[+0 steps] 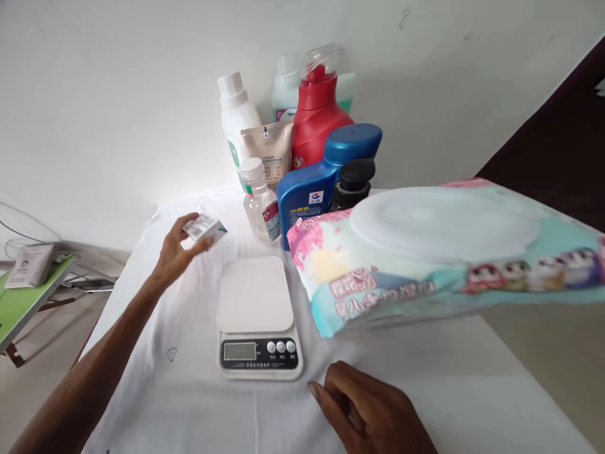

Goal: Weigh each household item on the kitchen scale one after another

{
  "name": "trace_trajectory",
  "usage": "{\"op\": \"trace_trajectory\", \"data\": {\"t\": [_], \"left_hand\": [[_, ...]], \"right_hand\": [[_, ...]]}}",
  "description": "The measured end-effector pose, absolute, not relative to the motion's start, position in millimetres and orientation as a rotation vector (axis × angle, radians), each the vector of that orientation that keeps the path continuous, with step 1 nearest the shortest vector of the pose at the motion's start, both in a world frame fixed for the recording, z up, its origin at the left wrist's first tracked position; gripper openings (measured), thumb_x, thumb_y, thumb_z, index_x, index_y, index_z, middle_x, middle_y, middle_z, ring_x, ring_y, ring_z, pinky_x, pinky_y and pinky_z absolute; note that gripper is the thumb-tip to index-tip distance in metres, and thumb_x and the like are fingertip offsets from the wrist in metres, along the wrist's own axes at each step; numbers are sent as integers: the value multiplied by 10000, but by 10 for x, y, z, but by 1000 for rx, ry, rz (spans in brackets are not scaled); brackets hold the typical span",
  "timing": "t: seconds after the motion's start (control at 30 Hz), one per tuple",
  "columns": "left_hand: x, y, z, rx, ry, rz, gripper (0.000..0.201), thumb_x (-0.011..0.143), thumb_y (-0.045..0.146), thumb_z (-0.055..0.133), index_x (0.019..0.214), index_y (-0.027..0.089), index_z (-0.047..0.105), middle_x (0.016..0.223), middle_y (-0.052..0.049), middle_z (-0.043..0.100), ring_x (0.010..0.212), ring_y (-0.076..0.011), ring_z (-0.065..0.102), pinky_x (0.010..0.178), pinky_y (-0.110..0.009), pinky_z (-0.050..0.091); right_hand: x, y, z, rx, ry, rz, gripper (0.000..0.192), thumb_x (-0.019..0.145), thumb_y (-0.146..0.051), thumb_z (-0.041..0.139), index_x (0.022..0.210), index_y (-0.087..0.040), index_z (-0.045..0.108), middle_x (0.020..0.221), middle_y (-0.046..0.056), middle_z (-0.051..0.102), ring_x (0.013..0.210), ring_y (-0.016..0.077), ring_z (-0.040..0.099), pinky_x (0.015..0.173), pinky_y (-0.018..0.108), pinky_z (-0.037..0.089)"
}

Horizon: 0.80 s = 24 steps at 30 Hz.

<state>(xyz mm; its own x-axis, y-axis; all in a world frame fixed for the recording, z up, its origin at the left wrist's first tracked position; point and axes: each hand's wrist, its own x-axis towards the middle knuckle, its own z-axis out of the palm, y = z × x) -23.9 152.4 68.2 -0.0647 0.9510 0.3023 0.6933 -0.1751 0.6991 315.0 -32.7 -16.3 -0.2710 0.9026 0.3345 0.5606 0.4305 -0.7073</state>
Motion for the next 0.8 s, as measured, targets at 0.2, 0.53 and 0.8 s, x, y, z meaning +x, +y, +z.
{"op": "trace_trajectory", "data": {"t": [0.2,0.53,0.8], "left_hand": [[368,589,704,2279,1432,877,849,721,411,848,1474,280,479,1357,-124,607,1251,-346,592,1106,-549,447],[304,429,605,2200,1442,814,930,788,653,779,1538,249,407,1520,-179,503,1443,-399,444,1194,-640,321],[207,284,237,1454,1705,1312,592,1035,635,399,1374,169,533,1431,-186,577,1337,-298,560,1136,-511,441]], "right_hand": [[3121,-318,-102,-1243,-1978,587,408,1023,-367,559,687,-232,370,565,-63,402,476,94,380,481,208,365],[3135,-305,-43,-1282,-1950,755,448,1015,-461,506,681,-231,315,589,-52,354,537,113,341,516,251,311],[3137,-391,56,-1392,-1953,872,463,993,-541,504,680,-232,360,607,-38,397,566,128,390,550,266,333]]}}
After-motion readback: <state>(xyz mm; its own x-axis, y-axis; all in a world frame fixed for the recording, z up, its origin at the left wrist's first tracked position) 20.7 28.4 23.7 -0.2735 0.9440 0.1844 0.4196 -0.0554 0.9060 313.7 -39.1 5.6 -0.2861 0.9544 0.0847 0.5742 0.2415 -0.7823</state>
